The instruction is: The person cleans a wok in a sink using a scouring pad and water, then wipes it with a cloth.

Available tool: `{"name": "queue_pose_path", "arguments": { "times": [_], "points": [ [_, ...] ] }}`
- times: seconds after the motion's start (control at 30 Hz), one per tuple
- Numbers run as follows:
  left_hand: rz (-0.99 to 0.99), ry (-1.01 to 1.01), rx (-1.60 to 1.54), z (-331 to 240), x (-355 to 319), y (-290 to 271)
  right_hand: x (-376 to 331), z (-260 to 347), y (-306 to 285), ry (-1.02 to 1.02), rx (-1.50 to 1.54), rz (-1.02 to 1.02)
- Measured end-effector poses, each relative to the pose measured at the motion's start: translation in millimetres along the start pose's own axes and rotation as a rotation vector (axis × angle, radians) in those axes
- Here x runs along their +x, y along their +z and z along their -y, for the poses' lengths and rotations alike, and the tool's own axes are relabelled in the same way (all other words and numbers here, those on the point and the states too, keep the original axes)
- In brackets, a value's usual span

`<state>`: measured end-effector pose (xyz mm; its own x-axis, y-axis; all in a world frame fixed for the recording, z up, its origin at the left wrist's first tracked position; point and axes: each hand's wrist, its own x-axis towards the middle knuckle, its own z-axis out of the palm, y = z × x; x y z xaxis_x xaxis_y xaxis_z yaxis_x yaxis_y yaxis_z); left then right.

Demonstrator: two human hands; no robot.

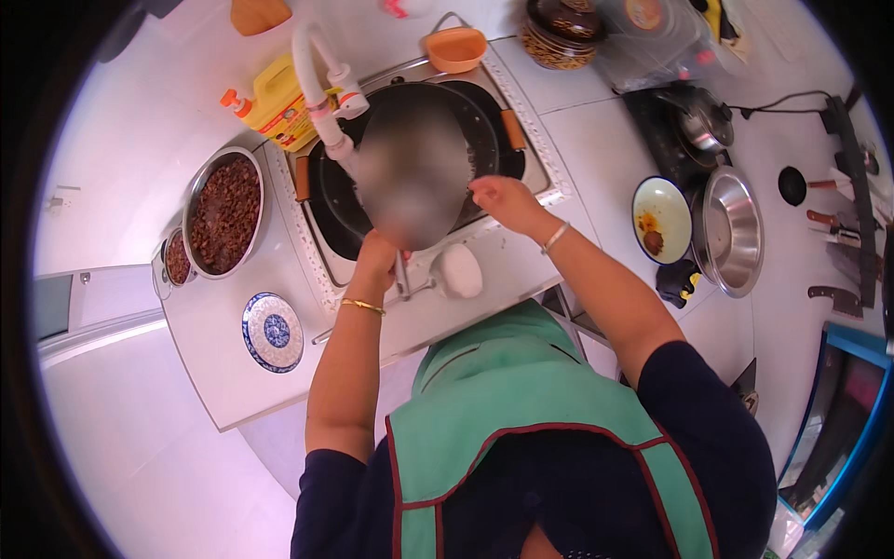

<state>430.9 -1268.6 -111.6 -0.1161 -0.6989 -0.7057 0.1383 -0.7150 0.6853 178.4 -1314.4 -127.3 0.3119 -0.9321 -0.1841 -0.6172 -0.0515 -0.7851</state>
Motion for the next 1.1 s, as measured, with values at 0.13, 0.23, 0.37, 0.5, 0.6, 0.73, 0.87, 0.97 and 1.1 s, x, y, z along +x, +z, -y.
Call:
{"name": "queue_pose_path", "arguments": {
  "times": [0.13, 0.23, 0.37, 0.5, 0.6, 0.73, 0.87, 0.97, 1.1],
  "points": [
    [0.016, -0.071, -0.107, -0.9, 32.9, -38.1, 106.5, -36.0, 46.6, -0.120, -0.378, -0.053],
    [-0.008, -0.160, -0.571, -2.9, 42.1, -40.7, 158.7, -61.1, 92.1, -0.224, -0.570, -0.002],
    [0.227, -0.304, -1.177, 0.1, 58.1, -48.0, 189.1, -134.9, 134.2, -0.431, -0.636, -0.044],
    [0.078, -0.262, -1.050, 3.8, 43.0, -44.8, 213.1, -98.2, 105.2, -0.089, -0.569, 0.100],
    [0.098, -0.286, -1.022, -3.2, 31.7, -37.5, 214.2, -39.3, 78.9, -0.216, -0.384, -0.074],
    [0.104, -0.368, -0.985, -17.7, 38.2, -25.6, 237.2, -34.5, 106.9, -0.317, -0.444, 0.008],
    [-0.025, -0.264, -0.820, -27.1, 46.3, -27.9, 238.4, -23.7, 132.9, -0.173, -0.413, 0.213],
    [-0.050, -0.301, -0.822, -29.4, 40.1, -27.4, 257.1, -40.3, 126.7, -0.287, -0.525, 0.149],
    [-0.063, -0.318, -0.753, -31.1, 42.5, -24.9, 250.7, -28.2, 147.6, -0.321, -0.407, 0.127]
  ]
}}
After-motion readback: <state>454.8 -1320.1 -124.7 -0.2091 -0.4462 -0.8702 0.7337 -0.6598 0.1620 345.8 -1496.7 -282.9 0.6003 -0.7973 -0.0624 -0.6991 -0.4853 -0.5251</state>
